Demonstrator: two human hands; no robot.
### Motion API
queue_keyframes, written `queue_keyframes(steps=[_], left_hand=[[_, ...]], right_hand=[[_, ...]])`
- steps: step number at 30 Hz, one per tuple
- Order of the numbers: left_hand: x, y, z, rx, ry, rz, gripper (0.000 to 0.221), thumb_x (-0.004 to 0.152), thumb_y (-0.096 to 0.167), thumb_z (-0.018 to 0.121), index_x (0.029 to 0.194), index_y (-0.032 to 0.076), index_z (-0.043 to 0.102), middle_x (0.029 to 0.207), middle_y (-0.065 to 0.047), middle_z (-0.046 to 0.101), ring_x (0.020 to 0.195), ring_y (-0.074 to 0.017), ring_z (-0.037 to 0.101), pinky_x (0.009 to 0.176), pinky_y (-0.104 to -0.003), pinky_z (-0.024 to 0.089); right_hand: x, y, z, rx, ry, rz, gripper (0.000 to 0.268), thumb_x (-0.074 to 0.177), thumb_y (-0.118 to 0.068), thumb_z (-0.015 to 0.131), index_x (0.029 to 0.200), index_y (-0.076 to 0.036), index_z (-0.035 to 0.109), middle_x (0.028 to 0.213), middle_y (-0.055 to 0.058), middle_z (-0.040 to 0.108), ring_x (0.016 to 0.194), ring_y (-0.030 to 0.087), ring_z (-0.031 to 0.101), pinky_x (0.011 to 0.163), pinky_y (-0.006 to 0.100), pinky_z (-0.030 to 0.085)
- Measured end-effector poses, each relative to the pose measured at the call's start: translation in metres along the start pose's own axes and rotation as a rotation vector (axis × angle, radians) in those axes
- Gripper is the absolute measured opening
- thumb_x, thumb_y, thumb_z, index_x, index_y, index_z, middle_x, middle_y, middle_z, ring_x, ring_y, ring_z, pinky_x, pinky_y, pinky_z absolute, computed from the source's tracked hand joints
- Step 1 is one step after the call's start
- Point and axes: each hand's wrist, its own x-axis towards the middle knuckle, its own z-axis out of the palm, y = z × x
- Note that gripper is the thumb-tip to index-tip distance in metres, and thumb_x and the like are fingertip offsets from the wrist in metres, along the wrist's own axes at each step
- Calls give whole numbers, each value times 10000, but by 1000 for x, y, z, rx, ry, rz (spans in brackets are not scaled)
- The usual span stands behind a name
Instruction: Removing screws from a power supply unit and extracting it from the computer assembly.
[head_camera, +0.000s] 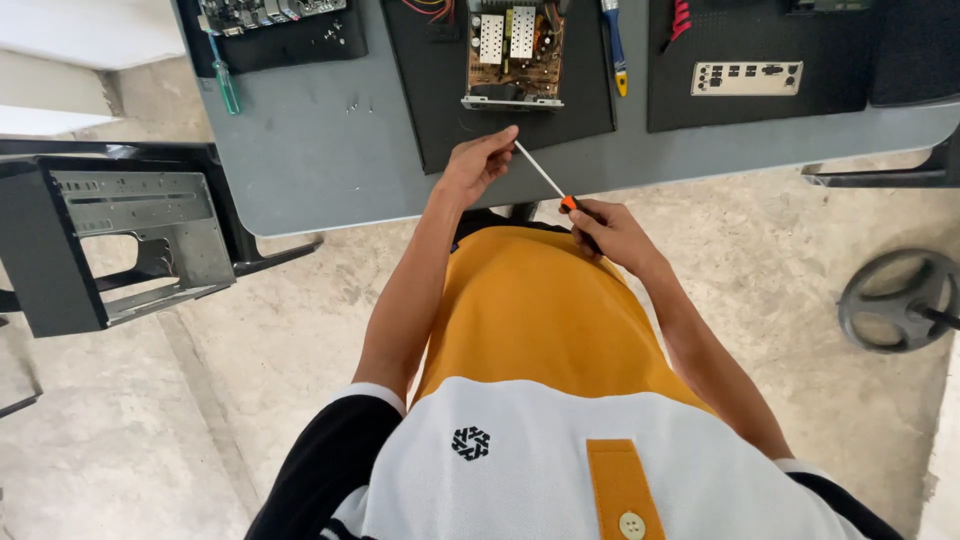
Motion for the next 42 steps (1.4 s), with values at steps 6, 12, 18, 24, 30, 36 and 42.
queue_keyframes(steps=[6,12,18,24,30,36,42], left_hand=[[28,37,-73,971,75,657,666,879,547,1245,1022,-24,933,964,-285,865,935,-524,905,828,-547,751],[59,63,-47,1249,-160,1025,490,1310,265,803,1703,-13,711,1567,-227,736,1401,-484,761,1095,-625,649],[61,76,-10,1166,-258,1035,556,1348,430,704,1517,-99,729,1221,-165,631,802,-272,621,743,-473,542],[53,88,34,934,-280,1010,752,1323,687,515,1552,3,730,785,-14,392,647,-173,273,642,-536,311],[53,82,55,772,-199,946,825,1254,784,520,1514,25,712,666,-14,466,523,-172,691,578,-395,706],[70,83,60,709,-118,1036,650,1256,759,540,1051,148,626,657,11,430,483,-132,540,521,-353,540],[79,86,62,715,-63,1010,697,1226,812,539,908,193,512,607,36,412,450,-112,466,517,-326,447]], right_hand=[[-3,14,-6,-47,32,-101,337,1309,-175,726,1535,47,843,908,232,789,646,290,743,553,406,603],[-37,-45,-11,-189,78,-12,354,1322,-293,661,1492,-44,848,878,40,691,743,147,576,675,318,493],[-55,-69,-42,-457,335,-49,352,1060,-143,763,1402,-58,752,1024,106,893,822,249,714,755,422,536],[-82,-121,-68,-735,466,-678,326,1040,73,934,1359,13,909,1339,178,818,927,287,775,913,415,689],[-56,-168,-69,-992,451,-934,325,1088,129,928,1413,132,935,1330,226,783,1089,376,803,936,498,713],[-39,-194,-51,-1048,393,-904,383,1060,121,867,1427,81,968,1334,163,746,981,309,764,859,418,678],[-29,-205,-42,-1136,364,-966,351,1095,82,894,1440,90,956,1360,164,733,1019,312,780,888,424,715]])
